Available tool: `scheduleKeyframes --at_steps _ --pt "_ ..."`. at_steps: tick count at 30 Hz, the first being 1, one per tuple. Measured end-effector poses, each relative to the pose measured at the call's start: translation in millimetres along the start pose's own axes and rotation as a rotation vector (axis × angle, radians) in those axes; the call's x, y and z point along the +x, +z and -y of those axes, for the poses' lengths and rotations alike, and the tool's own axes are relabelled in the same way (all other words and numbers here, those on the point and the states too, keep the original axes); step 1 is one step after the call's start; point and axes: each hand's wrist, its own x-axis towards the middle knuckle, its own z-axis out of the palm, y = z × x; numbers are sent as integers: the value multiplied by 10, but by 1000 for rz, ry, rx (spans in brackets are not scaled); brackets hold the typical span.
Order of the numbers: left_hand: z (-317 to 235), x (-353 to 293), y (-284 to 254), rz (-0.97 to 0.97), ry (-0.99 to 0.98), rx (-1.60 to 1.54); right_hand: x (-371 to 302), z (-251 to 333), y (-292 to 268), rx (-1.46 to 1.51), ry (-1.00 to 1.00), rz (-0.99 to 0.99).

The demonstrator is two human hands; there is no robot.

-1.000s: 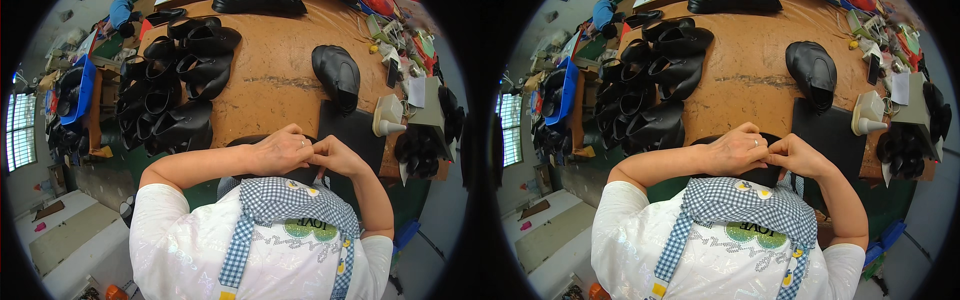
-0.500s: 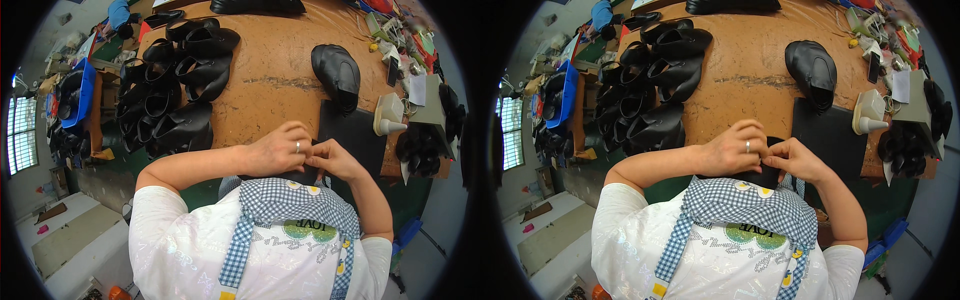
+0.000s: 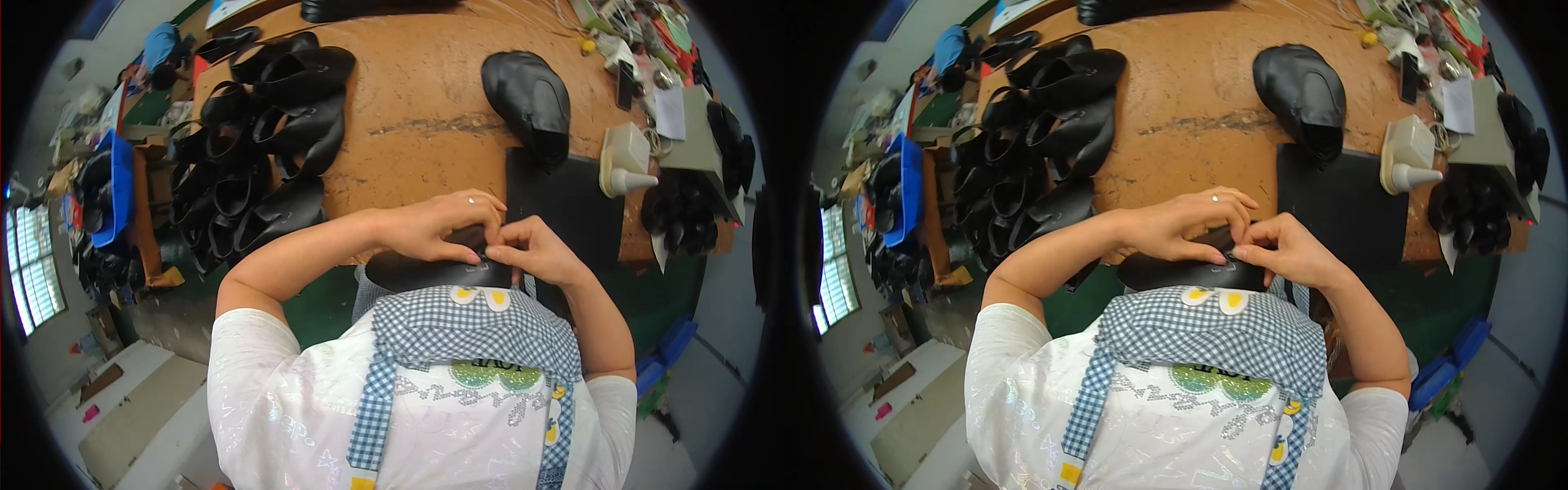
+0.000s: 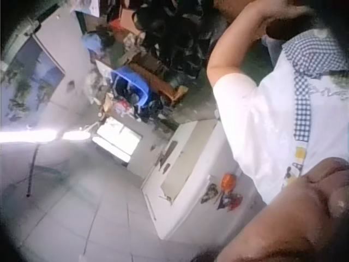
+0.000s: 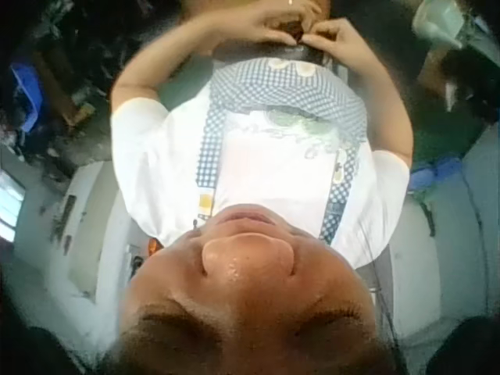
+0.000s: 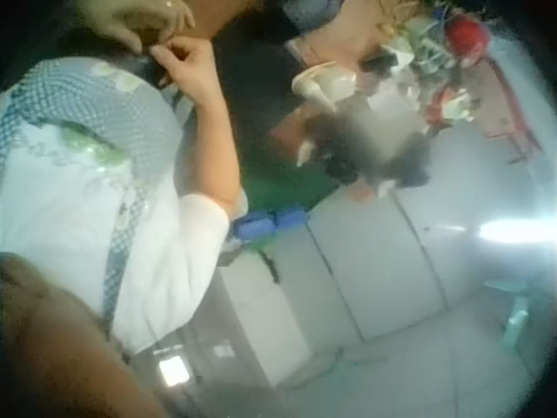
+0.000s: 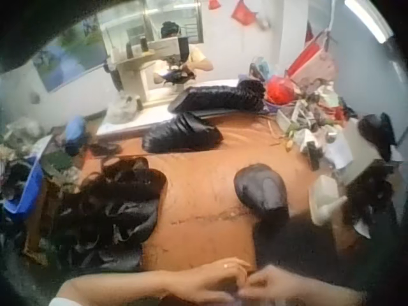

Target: Assembling and folding edges of black shoe upper components at a factory workbench.

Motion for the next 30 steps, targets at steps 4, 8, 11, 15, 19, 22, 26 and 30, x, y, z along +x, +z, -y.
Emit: scheduleKeyframes --at_steps 4,8,11,15,19,22,26,30 --pt "-106 15 -129 135 -287 -197 9 158 80 -187 -82 -67" --pt "-79 -49 -118 16 -195 -186 21 266 47 -295 -8 -63" --pt "-132 -145 -45 -66 -177 -42 43 175 52 -283 -14 -67" --pt "-218 -235 50 -116 116 408 73 8 23 -119 1 8" --pt "-226 -280 49 -51 181 574 97 -4 37 -68 28 43" --pt "-233 -298 40 -91 128 504 90 -3 46 -82 12 33" --pt "-262 -361 104 -115 124 529 86 -17 64 -60 0 47" --pt "-365 -328 190 -39 232 667 13 -53 16 -75 -5 22"
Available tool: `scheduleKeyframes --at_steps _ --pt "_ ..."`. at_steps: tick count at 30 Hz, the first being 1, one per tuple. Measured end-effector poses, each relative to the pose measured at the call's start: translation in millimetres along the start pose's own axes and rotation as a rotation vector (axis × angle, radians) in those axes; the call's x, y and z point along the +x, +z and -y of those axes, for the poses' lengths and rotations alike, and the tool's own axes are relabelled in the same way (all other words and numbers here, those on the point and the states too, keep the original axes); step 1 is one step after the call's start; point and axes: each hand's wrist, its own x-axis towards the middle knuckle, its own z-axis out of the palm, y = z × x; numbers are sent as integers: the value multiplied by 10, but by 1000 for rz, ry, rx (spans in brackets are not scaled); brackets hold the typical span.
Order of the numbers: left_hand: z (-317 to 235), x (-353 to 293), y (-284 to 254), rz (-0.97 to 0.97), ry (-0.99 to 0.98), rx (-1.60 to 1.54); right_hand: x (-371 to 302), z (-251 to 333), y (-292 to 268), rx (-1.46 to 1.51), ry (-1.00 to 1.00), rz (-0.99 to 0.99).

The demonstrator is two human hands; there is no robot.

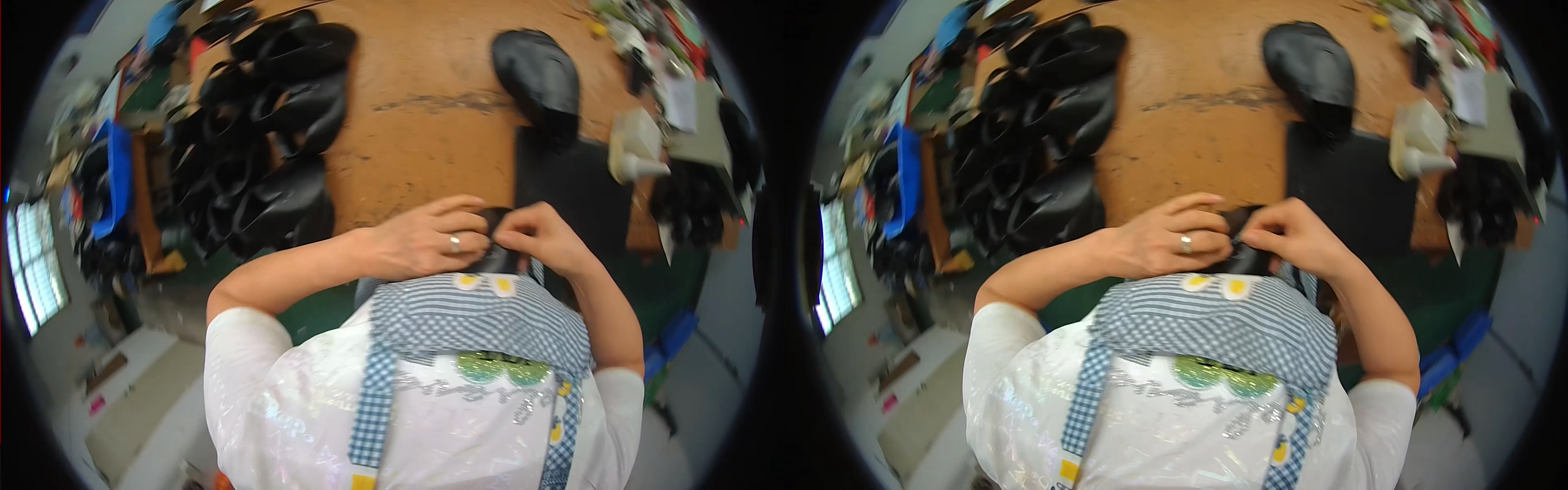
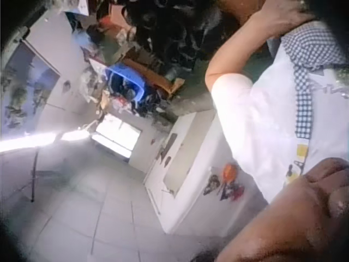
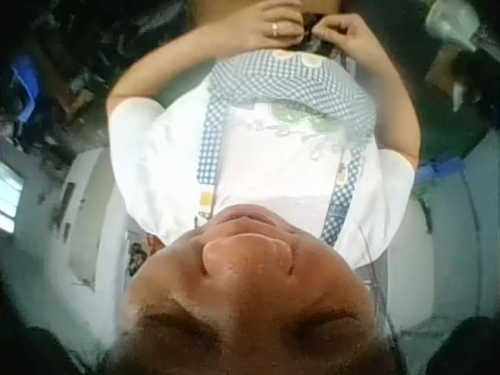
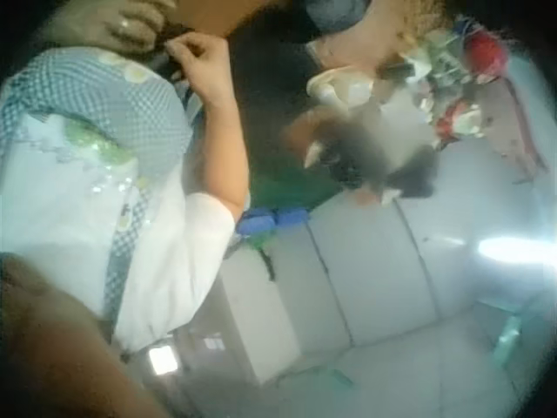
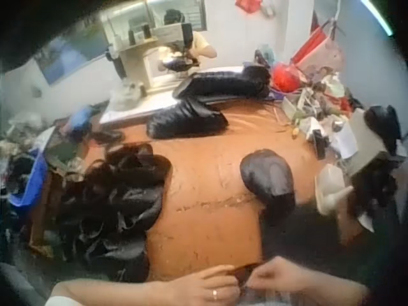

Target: Assembling and folding edges of black shoe upper components at a factory workbench.

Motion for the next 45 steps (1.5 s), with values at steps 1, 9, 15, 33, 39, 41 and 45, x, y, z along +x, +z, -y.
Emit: scheduleKeyframes --at_steps 1,9,15,33,39,41,45 --pt "-13 -18 55 -26 -20 -2 -37 -34 -10 17 13 -54" --pt "115 -844 -267 -229 -884 537 -173 -388 -193 -147 -372 -1021" --pt "-239 -2109 -604 384 -1812 673 592 -1105 -941 -287 -474 -1307" --pt "509 -1195 135 -249 -913 392 640 -162 -368 -783 -404 -785" --pt "540 -524 645 -193 -481 364 614 243 355 -916 -671 -368" --pt "510 -408 686 -240 -478 361 687 173 405 -1127 -639 -317" --pt "325 -292 518 -195 -478 368 606 170 298 -1512 -426 -311"
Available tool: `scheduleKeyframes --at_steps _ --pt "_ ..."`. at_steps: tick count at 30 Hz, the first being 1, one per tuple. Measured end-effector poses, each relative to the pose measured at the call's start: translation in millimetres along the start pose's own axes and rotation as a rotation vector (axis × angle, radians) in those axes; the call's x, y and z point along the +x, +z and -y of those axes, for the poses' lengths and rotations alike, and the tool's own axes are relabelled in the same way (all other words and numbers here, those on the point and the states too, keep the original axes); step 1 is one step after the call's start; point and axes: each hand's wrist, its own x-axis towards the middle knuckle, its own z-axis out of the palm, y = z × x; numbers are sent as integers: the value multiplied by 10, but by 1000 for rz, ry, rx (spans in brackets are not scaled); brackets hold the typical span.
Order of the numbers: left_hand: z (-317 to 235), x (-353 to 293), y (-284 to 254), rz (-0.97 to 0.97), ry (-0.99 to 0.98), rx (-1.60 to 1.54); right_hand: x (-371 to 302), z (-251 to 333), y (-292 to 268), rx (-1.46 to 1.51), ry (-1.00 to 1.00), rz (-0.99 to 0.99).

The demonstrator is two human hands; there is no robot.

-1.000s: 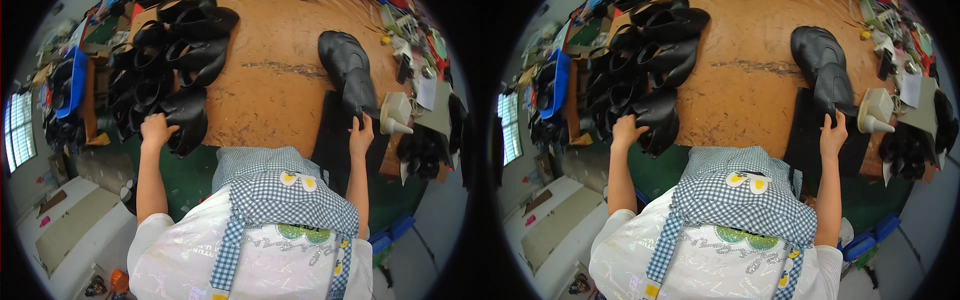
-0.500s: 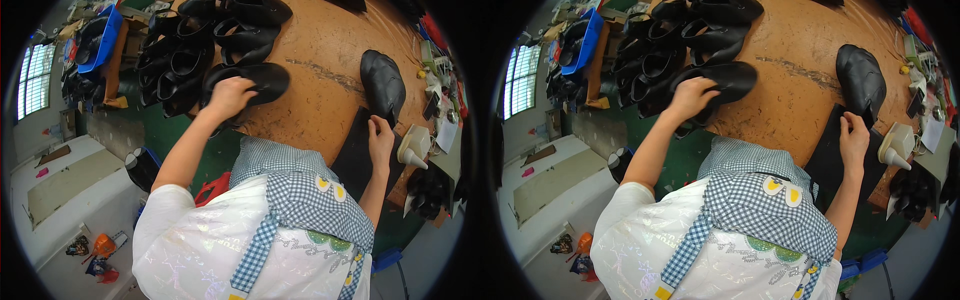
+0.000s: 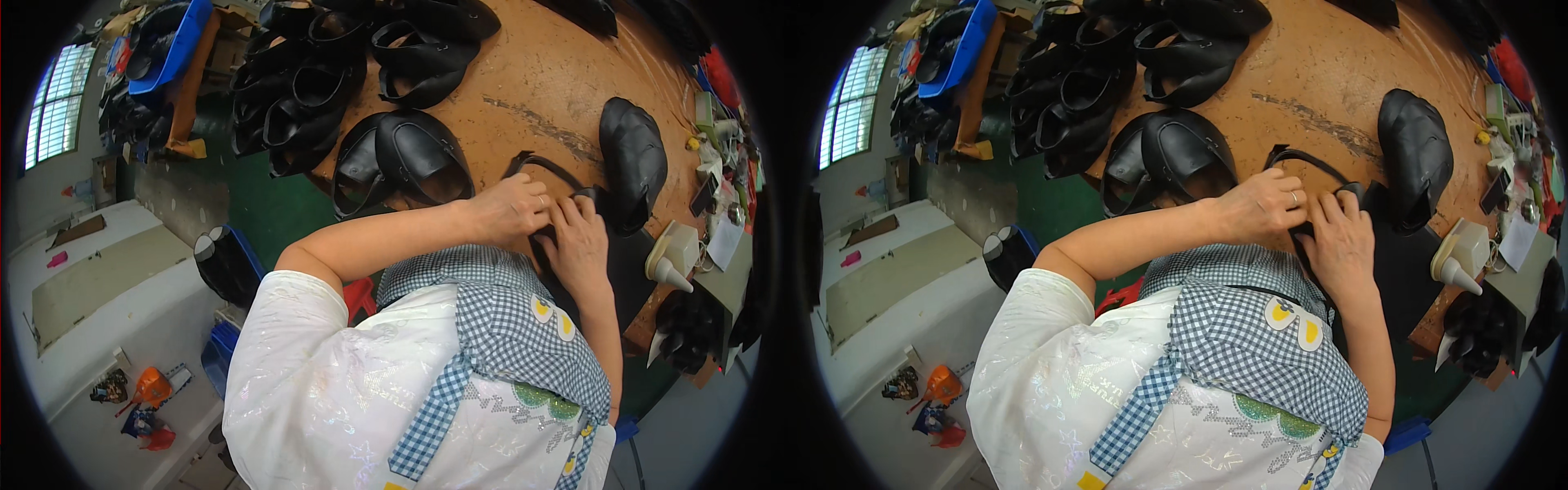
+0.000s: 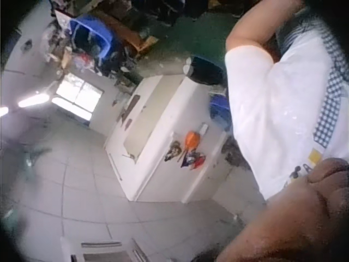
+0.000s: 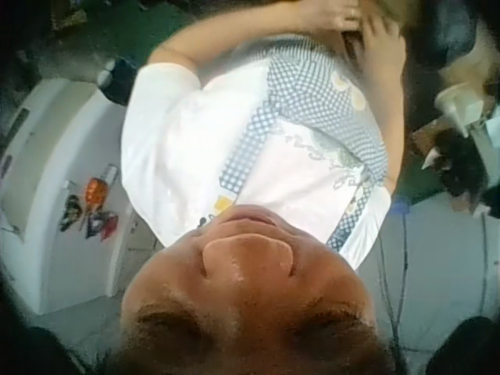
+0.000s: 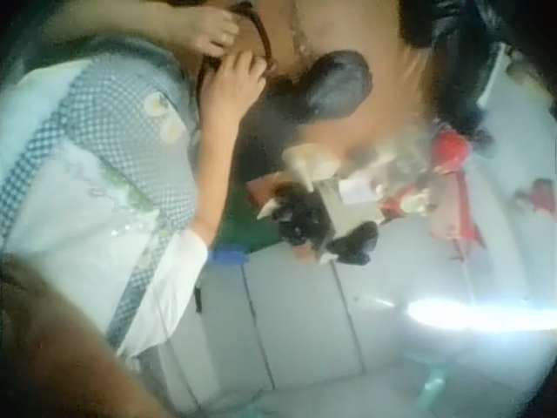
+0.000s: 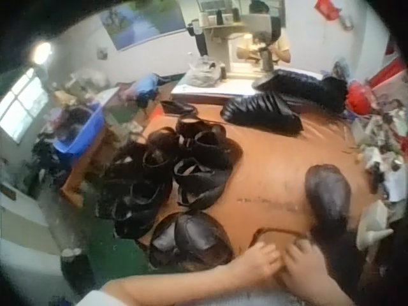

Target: Assembling and folding edges of black shoe upper components at a factory workbench.

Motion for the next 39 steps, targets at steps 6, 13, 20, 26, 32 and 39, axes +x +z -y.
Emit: scheduleKeyframes --at_steps 6,13,20,26,32,39 --pt "-280 102 -95 200 -538 -454 -38 3 -337 -152 -216 -65" --pt "-236 222 -116 266 -549 -890 -203 -2 -565 26 -214 6" --pt "-539 252 -199 -46 -192 -743 -400 -259 -472 736 -53 198" --pt "-349 407 -337 264 -403 -906 -478 -82 -455 754 -14 -93" --pt "-492 433 -517 192 -388 -1026 -606 -179 -584 1084 94 133" --pt "-717 214 -182 -22 -28 -744 -975 -158 -11 1387 260 243"
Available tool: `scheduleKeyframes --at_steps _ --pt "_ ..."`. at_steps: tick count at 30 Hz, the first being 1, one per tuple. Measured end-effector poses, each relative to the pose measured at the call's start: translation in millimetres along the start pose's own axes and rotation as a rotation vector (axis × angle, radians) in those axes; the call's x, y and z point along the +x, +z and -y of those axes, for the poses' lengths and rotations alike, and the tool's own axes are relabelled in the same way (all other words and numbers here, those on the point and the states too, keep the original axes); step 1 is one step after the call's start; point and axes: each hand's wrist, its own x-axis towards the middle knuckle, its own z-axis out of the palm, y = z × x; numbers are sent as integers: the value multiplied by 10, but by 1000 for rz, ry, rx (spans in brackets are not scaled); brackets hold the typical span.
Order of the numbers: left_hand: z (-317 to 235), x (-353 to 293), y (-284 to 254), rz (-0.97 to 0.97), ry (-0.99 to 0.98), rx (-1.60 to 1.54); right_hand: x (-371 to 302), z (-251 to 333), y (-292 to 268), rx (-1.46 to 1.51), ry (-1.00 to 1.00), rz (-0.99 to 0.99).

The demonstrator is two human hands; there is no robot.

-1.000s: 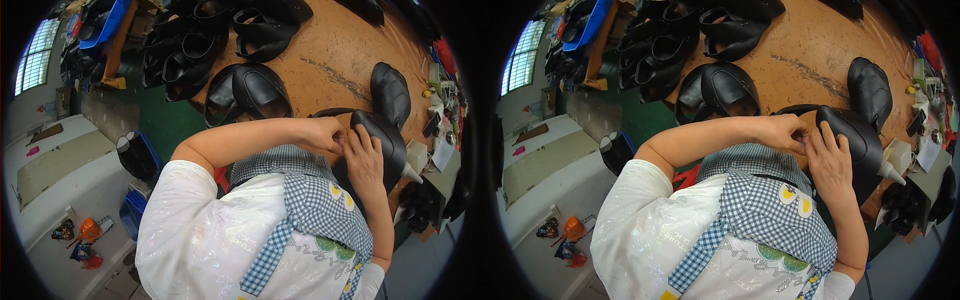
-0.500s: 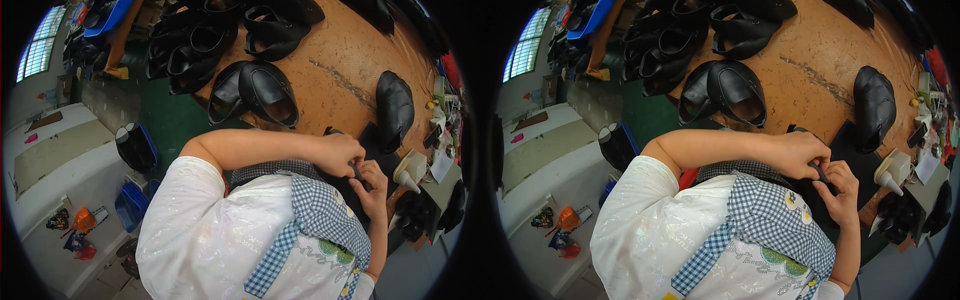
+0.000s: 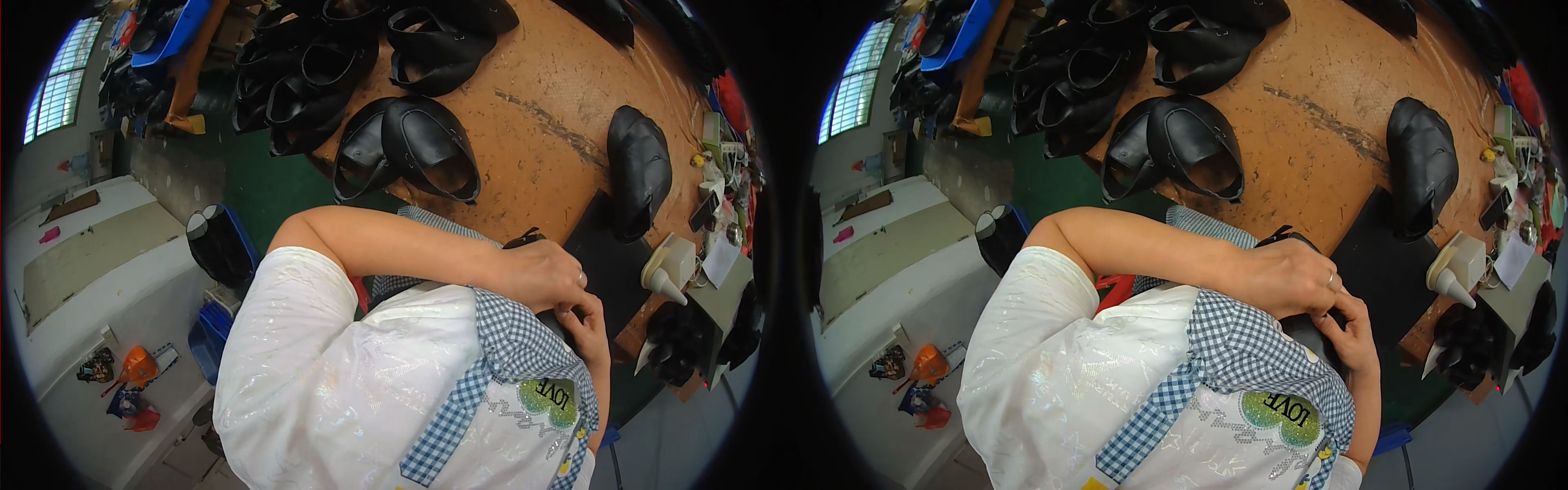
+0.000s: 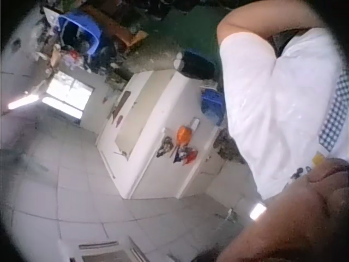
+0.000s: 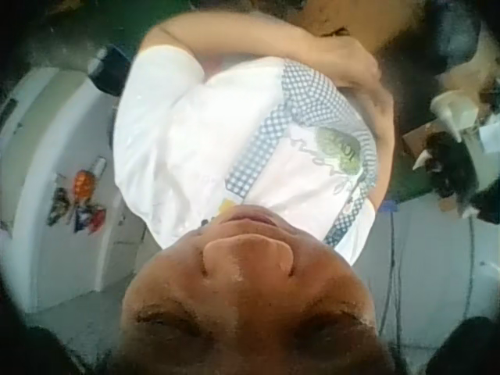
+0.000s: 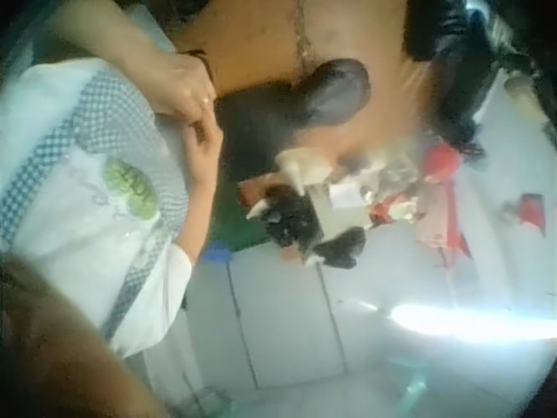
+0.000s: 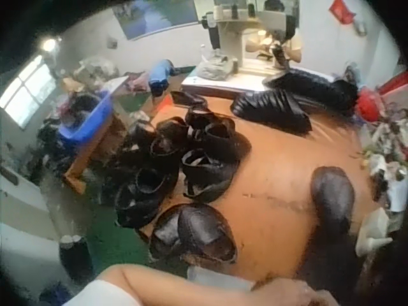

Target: Assembling and folding edges of black shoe upper components at a factory workbench.

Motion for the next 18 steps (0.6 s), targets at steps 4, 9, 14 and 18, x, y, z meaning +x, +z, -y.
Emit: scheduleKeyframes --at_steps 4,9,14,18 --pt "10 3 34 45 285 214 -44 4 13 208 92 -32" --pt "34 -15 30 -8 333 265 -28 20 152 -147 -97 -202" --pt "19 -155 -90 35 41 69 -25 53 249 -393 -368 -284" --pt "-16 -99 -30 -47 209 152 63 261 212 -109 -81 -142"
